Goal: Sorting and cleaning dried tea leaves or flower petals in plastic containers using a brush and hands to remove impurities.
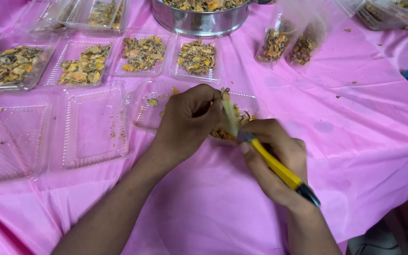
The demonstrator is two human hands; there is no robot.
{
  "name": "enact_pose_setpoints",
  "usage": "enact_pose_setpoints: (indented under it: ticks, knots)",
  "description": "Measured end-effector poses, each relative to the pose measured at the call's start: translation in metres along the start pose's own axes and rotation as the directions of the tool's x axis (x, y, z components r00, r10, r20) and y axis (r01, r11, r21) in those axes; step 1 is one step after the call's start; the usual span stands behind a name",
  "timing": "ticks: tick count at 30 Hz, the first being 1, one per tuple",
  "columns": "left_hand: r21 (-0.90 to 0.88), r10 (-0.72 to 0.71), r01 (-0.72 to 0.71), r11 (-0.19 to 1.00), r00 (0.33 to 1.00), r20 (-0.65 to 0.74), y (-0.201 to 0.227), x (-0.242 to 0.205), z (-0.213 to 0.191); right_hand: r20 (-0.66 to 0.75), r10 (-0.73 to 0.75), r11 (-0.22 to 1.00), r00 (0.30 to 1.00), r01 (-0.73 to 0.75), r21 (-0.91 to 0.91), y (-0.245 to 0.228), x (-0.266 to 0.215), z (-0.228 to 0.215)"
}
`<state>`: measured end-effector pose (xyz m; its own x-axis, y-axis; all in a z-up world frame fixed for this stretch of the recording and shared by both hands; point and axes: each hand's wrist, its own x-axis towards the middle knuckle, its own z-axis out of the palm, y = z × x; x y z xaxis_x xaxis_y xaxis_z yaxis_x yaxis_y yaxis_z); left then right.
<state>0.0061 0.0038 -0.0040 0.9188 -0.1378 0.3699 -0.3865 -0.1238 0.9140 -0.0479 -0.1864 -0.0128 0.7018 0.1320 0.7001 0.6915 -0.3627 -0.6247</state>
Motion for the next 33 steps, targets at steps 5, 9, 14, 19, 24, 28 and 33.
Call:
enact_pose_setpoints:
  ticks: [5, 9, 14, 19, 24, 28, 33]
  knots:
    - [0.366, -0.065, 0.114, 0.924, 0.987, -0.145, 0.011, 0.004, -0.013, 0.096, 0.061, 0.998, 0.994, -0.062, 0.014, 0.004, 0.023, -0.010]
    - [0.421, -0.240, 0.273, 0.865, 0.962, -0.131, 0.006, 0.008, -0.023, 0.283, -0.084, 0.989, 0.955, 0.115, -0.093, 0.020, 0.057, -0.019]
    - [0.607, -0.058, 0.128, 0.784, 0.989, -0.134, -0.016, 0.010, -0.021, 0.591, 0.044, 0.969, 0.805, 0.110, -0.222, 0.041, 0.082, -0.009]
    - [0.682, -0.119, 0.120, 0.721, 0.992, -0.048, -0.013, 0.006, -0.022, 0.612, 0.009, 0.938, 0.791, 0.206, -0.280, 0.047, 0.093, 0.020]
    - [0.759, -0.150, 0.062, 0.648, 0.988, 0.047, -0.017, 0.005, -0.021, 0.634, 0.162, 0.918, 0.756, 0.120, -0.378, 0.071, 0.089, 0.029]
    - [0.729, -0.148, 0.057, 0.682, 0.987, 0.062, -0.031, 0.007, -0.019, 0.613, 0.139, 0.932, 0.777, 0.108, -0.347, 0.080, 0.085, 0.028]
    - [0.578, -0.064, 0.003, 0.816, 0.994, 0.086, -0.016, 0.009, -0.015, 0.474, -0.053, 0.935, 0.879, 0.210, -0.285, 0.075, 0.077, 0.012]
